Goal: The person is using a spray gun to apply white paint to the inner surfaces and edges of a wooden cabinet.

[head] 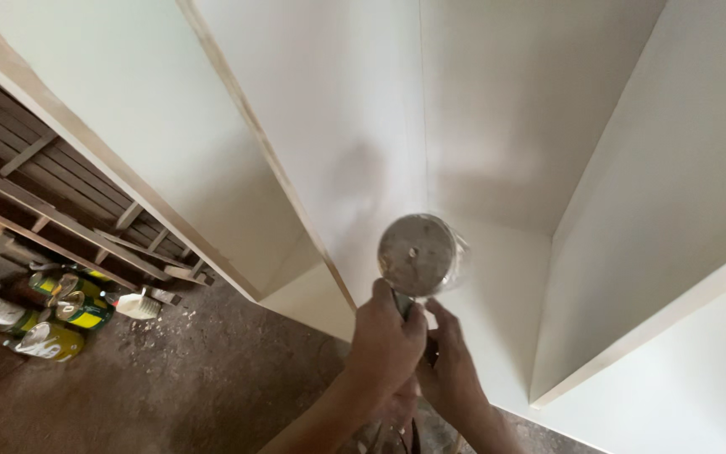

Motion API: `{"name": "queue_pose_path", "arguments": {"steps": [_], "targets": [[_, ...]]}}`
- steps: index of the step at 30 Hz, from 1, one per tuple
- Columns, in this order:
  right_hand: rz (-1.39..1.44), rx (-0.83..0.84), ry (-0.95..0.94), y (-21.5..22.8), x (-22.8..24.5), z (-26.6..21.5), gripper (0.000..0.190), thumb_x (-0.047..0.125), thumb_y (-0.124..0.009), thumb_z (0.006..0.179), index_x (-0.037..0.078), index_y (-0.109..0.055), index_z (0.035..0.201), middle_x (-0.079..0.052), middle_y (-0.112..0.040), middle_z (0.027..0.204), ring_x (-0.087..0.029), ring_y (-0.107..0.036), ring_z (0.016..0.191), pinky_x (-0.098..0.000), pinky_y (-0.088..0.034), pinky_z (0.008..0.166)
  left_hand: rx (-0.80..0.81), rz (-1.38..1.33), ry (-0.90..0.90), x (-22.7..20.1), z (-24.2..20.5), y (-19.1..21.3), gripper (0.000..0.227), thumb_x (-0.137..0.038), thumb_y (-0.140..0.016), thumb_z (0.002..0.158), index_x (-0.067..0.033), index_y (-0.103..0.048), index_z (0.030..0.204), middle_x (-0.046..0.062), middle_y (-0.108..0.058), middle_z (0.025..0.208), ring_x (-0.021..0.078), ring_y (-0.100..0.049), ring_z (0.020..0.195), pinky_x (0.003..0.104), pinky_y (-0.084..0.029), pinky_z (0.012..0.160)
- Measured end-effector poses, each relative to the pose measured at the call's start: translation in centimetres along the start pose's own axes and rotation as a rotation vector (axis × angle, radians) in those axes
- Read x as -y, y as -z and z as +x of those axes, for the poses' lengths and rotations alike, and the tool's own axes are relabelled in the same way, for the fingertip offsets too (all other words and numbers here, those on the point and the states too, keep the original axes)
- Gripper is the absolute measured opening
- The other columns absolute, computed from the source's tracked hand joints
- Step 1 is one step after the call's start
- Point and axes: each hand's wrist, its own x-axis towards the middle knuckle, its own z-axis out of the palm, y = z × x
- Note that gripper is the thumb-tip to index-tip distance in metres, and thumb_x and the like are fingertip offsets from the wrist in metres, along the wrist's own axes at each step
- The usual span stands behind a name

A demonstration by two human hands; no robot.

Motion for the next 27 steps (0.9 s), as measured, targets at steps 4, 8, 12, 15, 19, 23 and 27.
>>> {"name": "queue_pose_path", "arguments": {"steps": [4, 8, 12, 15, 19, 23, 27], "targets": [[-0.072, -0.146, -0.352, -1.8, -1.3, -0.9, 0.075, 0.014, -0.074, 0.088, -0.001, -0.033, 0.150, -0.024, -0.064, 0.114, -0.033, -0.073, 0.098, -0.0439, -0.059, 0.081, 0.129, 0.001, -0.085, 0.4, -1.7, -0.2, 0.039, -0.014, -0.065, 0.095, 0.0114, -0.046, 0.117, 0.026, -0.072, 0.088, 0.0315, -0.077, 0.076, 0.032, -0.068, 0.063], [-0.477, -0.222, 0.008, -2.0, -1.6, -1.0, 0.053, 0.008, -0.068, 0.083, 0.000, -0.052, 0.133, -0.027, -0.056, 0.126, -0.040, -0.058, 0.113, -0.0454, -0.058, 0.079, 0.304, 0.081, -0.110, -0.6, -2.2, 0.9, 0.040, -0.022, -0.066, 0.098, 0.0117, -0.051, 0.114, 0.026, -0.073, 0.091, 0.0319, -0.078, 0.080, 0.034, -0.065, 0.068], [-0.239, -0.265, 0.080, -1.1, -1.5, -2.7, 0.046, -0.001, -0.060, 0.085, -0.003, -0.056, 0.131, -0.027, -0.060, 0.129, -0.040, -0.062, 0.110, -0.0455, -0.057, 0.083, 0.144, 0.374, -0.486, 0.0, -4.4, 3.2, 0.049, -0.033, -0.076, 0.092, 0.0086, -0.057, 0.111, 0.025, -0.065, 0.097, 0.0350, -0.071, 0.086, 0.043, -0.061, 0.072], [-0.029, -0.175, -0.180, -1.2, -2.2, -3.7, 0.046, -0.002, -0.058, 0.089, 0.003, -0.053, 0.135, -0.019, -0.068, 0.117, -0.030, -0.072, 0.102, -0.0380, -0.062, 0.084, 0.037, 0.334, -1.098, 0.7, -4.0, 4.4, 0.034, -0.011, -0.065, 0.096, 0.0078, -0.062, 0.124, 0.027, -0.062, 0.118, 0.0317, -0.069, 0.097, 0.039, -0.060, 0.085], [-0.047, -0.172, -0.176, -1.4, -3.2, -5.5, 0.026, -0.004, -0.062, 0.090, 0.003, -0.061, 0.116, -0.013, -0.072, 0.098, -0.026, -0.075, 0.084, -0.0380, -0.059, 0.070, 0.425, 0.380, -1.244, 1.2, -3.0, 6.2, 0.025, -0.006, -0.056, 0.101, 0.0098, -0.065, 0.118, 0.025, -0.059, 0.111, 0.0323, -0.068, 0.102, 0.036, -0.062, 0.088], [-0.090, -0.174, -0.167, -1.5, -3.0, -6.7, 0.033, -0.004, -0.066, 0.083, 0.005, -0.062, 0.115, -0.012, -0.075, 0.097, -0.024, -0.075, 0.087, -0.0374, -0.060, 0.067, 0.708, 0.508, -1.206, 0.1, -3.1, 7.1, 0.024, -0.009, -0.054, 0.104, 0.0124, -0.065, 0.106, 0.022, -0.058, 0.107, 0.0235, -0.067, 0.089, 0.032, -0.062, 0.078], [-0.076, -0.169, -0.178, -0.8, -0.9, -7.5, 0.049, -0.007, -0.066, 0.076, 0.006, -0.056, 0.123, -0.013, -0.077, 0.095, -0.024, -0.077, 0.087, -0.0383, -0.059, 0.068, 0.753, 0.580, -1.256, -1.1, -3.6, 7.8, 0.024, -0.007, -0.054, 0.101, 0.0090, -0.066, 0.114, 0.020, -0.057, 0.101, 0.0215, -0.067, 0.076, 0.033, -0.062, 0.067]]}}
